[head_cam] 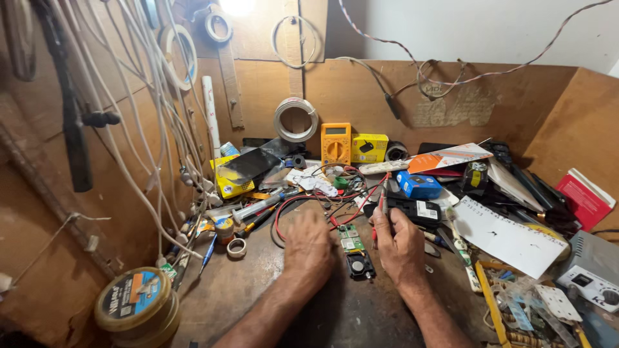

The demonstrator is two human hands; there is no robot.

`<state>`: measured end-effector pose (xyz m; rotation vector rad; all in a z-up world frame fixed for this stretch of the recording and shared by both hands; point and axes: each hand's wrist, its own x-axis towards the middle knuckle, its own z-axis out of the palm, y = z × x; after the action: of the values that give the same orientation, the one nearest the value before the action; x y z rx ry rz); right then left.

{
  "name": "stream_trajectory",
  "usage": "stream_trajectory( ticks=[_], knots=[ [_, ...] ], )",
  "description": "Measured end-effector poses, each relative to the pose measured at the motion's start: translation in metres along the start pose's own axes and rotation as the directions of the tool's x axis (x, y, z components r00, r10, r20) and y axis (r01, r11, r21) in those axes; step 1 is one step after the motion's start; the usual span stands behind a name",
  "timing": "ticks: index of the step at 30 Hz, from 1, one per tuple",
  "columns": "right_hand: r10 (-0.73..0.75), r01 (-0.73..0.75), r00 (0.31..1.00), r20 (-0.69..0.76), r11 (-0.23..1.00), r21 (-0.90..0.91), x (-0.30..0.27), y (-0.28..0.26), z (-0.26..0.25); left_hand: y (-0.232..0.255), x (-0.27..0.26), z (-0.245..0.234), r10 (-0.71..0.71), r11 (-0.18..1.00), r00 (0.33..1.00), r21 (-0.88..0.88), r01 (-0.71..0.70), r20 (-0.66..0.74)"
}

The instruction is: The person uses a multimeter to test a small circuit board, then uses a soldering iron to work on the board. The person handles the circuit board, multimeter probes, and soldering iron throughout the task.

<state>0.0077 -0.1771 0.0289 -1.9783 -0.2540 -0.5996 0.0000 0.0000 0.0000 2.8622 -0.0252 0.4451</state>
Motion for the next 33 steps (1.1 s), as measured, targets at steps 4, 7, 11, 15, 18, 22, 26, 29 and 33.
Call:
stream_trajectory(
  ticks=[4,7,11,15,18,22,26,29,33],
  knots=[
    [-0.008,0.008,1.000,-0.002,1.000,0.008,0.002,0.002,-0.001,-0.007,-0.023,-0.045,-0.018,0.993,0.990,-0.117,0.002,-0.137],
    [-0.052,0.052,0.999,-0.007,0.999,-0.005,0.000,0.003,0.003,-0.013,-0.034,-0.066,-0.083,0.963,0.982,-0.268,0.035,-0.171],
    [-0.090,0.090,0.996,-0.022,0.996,-0.009,-0.002,-0.003,0.001,0.000,-0.029,-0.063,-0.094,0.935,0.991,-0.350,0.054,-0.100],
    [-0.013,0.012,1.000,0.002,0.999,0.037,-0.005,-0.007,-0.004,0.017,-0.015,-0.048,-0.070,0.959,0.988,-0.283,0.029,-0.137],
    [-0.087,0.087,0.996,-0.029,0.996,0.006,-0.004,-0.008,-0.004,0.025,-0.007,-0.040,-0.111,0.974,0.986,-0.211,0.083,-0.123],
    [-0.100,0.100,0.995,-0.024,0.995,-0.002,-0.003,-0.006,-0.001,0.025,-0.005,-0.023,-0.084,0.986,0.979,-0.158,0.054,-0.186],
    [-0.099,0.099,0.995,-0.018,0.995,-0.002,-0.003,-0.008,-0.003,0.028,0.000,-0.016,-0.015,1.000,0.981,-0.003,0.014,-0.192],
    [-0.094,0.094,0.995,-0.023,0.996,-0.010,-0.004,-0.007,-0.004,0.025,-0.004,-0.031,-0.014,0.999,0.960,-0.051,0.000,-0.280],
    [-0.135,0.135,0.991,-0.023,0.990,0.033,-0.003,0.001,0.000,-0.009,-0.028,-0.085,-0.020,0.987,0.983,-0.162,-0.010,-0.180]
  ],
)
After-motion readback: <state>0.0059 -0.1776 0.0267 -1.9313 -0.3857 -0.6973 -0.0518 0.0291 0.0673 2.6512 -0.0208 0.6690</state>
